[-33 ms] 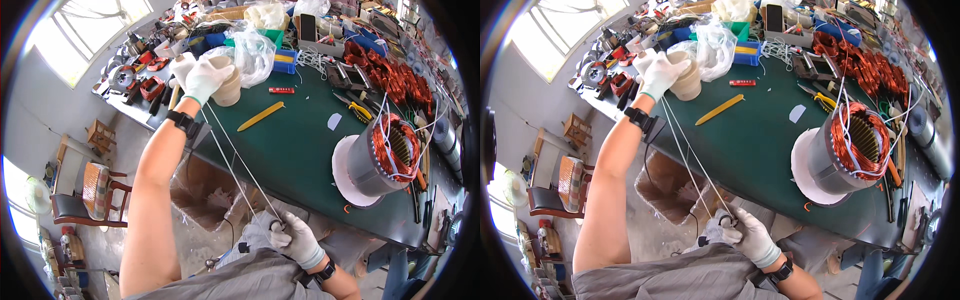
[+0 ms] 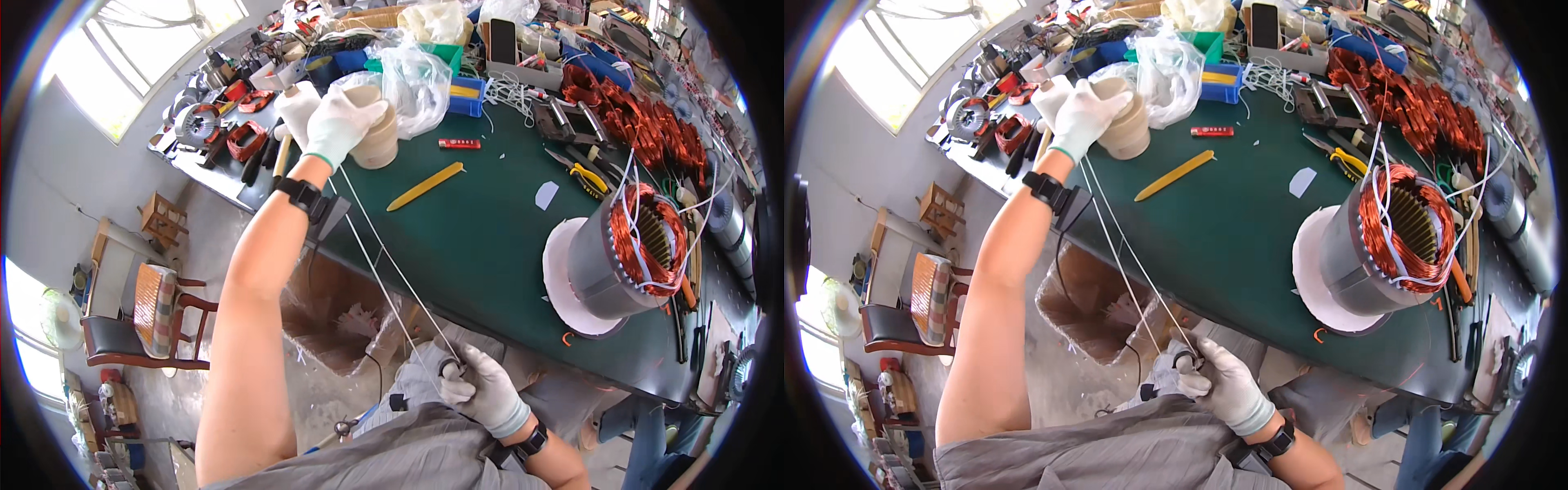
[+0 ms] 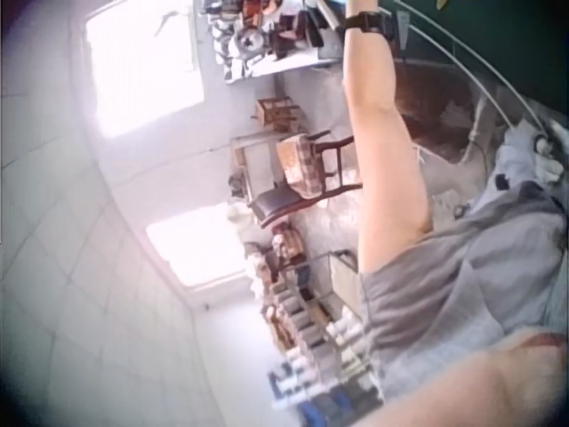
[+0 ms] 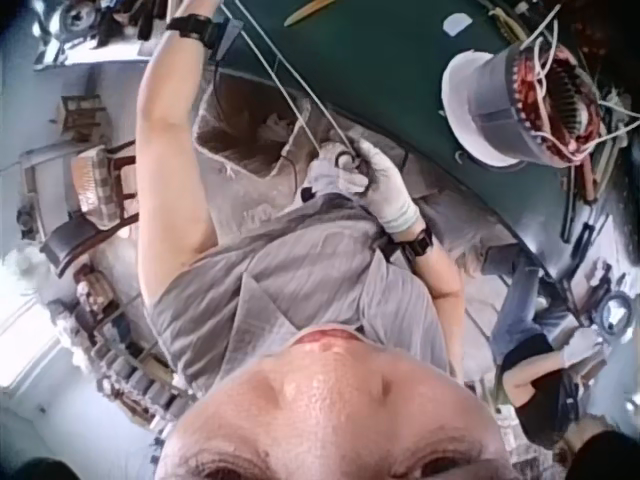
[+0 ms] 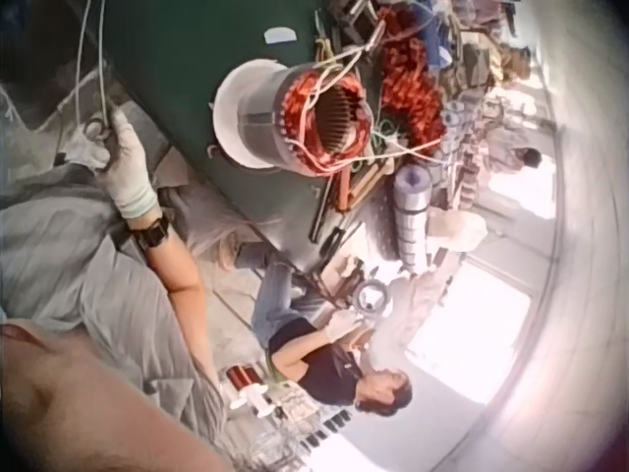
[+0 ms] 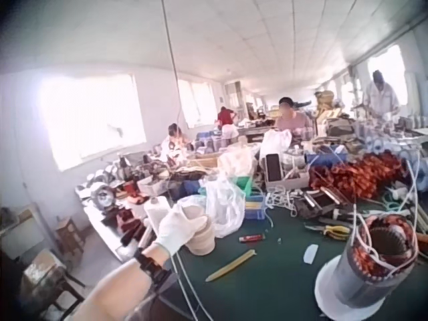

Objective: Assembling and wiring a motor stator by securing coils with white cable ties.

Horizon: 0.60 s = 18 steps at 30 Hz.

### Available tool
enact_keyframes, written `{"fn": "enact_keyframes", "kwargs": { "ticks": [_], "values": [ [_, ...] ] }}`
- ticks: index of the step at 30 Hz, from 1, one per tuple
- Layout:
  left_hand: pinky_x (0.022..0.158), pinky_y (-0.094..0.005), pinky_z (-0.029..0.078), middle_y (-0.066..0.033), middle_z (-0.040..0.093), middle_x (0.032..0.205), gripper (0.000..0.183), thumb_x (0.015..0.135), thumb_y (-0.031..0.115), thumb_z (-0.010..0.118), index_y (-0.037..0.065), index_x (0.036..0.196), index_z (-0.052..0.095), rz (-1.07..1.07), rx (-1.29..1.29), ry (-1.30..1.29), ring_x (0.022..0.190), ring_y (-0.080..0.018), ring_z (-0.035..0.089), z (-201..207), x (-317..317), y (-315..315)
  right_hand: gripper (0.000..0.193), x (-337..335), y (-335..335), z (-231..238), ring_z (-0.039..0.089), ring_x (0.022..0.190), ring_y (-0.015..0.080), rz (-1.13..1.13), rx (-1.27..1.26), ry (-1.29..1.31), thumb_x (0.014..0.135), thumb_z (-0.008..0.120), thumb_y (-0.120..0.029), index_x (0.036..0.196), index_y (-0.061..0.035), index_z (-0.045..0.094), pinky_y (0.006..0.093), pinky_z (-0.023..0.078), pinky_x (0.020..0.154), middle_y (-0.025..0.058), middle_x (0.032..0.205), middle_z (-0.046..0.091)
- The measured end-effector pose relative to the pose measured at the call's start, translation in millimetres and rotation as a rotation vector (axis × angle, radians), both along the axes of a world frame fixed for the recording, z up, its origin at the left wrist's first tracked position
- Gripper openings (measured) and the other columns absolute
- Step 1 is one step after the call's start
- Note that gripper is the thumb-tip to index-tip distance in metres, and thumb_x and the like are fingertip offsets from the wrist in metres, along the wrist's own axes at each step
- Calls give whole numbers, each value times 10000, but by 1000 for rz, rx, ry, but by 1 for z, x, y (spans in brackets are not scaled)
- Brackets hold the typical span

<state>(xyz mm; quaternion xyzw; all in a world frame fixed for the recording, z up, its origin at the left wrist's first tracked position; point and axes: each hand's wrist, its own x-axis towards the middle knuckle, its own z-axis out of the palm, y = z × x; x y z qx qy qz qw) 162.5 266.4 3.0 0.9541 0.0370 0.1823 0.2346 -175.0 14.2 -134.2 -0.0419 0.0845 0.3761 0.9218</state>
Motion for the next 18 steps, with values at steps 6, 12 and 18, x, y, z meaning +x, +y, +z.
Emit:
{"fn": "enact_keyframes", "kwargs": {
  "ticks": [6,12,18],
  "values": [
    [884,-377,523,-206,637,1147,596,917,396,669,-64,1272,537,-286,-109,-223,1010,-306,661,-15,-11,10,493,-2,1,-10,401,611,112,125,-54,-59,1061,456,-357,1426,-27,481,250,345,589,80,958,641],
    [858,-364,473,-117,608,1096,324,1005,212,505,7,1245,577,-1252,-849,629,959,-213,571,16,-216,-59,772,5,17,-6,433,674,120,281,180,-126,987,521,-539,1534,-26,340,252,356,602,96,1111,613],
    [758,-294,479,-44,590,858,479,989,270,577,-91,1302,545,-1279,-1152,1515,819,-144,575,-24,-279,-35,406,16,-18,16,406,669,46,-267,-24,-251,950,657,-417,1219,-122,580,207,364,568,58,1204,579]
  ]
}}
